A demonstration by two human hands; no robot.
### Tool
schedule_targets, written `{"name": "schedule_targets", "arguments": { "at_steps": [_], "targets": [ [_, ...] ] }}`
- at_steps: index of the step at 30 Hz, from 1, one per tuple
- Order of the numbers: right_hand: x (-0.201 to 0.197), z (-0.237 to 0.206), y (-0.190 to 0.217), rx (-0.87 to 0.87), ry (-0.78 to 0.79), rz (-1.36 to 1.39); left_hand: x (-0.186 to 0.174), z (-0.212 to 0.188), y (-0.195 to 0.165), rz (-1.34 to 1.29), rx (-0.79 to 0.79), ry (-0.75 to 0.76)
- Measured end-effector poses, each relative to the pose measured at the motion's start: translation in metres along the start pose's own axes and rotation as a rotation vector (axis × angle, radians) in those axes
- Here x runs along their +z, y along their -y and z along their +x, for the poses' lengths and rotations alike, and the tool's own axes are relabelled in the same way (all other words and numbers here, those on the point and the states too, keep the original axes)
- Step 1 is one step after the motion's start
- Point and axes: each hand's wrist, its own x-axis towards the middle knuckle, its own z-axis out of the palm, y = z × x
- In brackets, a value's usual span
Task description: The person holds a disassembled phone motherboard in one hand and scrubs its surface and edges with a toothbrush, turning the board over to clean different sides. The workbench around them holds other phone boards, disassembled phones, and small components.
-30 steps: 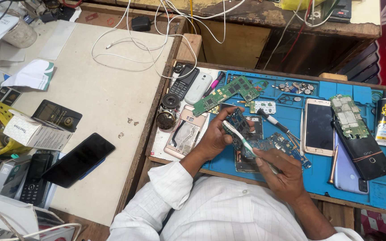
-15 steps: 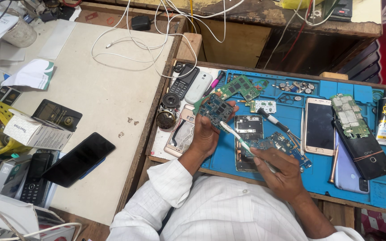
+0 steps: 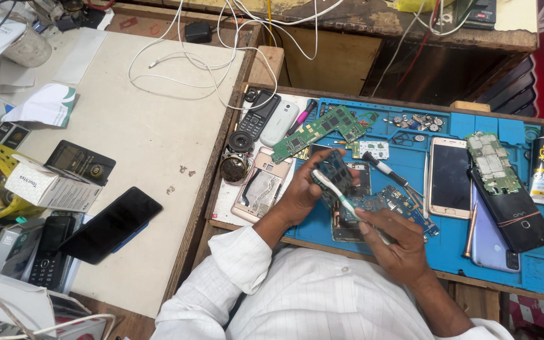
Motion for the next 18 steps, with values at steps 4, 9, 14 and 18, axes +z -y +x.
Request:
{"name": "schedule_targets", "arguments": {
  "at_steps": [4,9,14,18],
  "targets": [
    [0.002,0.0,0.002,0.007,0.024,-0.004,0.0,0.0,-0.004,-0.06,0.095,-0.087],
    [0.001,0.003,0.002,0.019,0.032,-0.014,-0.002,0.003,-0.005,-0.084,0.195,-0.191],
    [0.0,0.006,0.003,0.084,0.037,-0.085,-0.01,0.005,-0.003,-0.162,0.222,-0.257],
    [0.0,0.007,0.007,0.048,0.013,-0.106,-0.011,0.003,-0.001,-0.202,0.176,-0.199]
  ]
}}
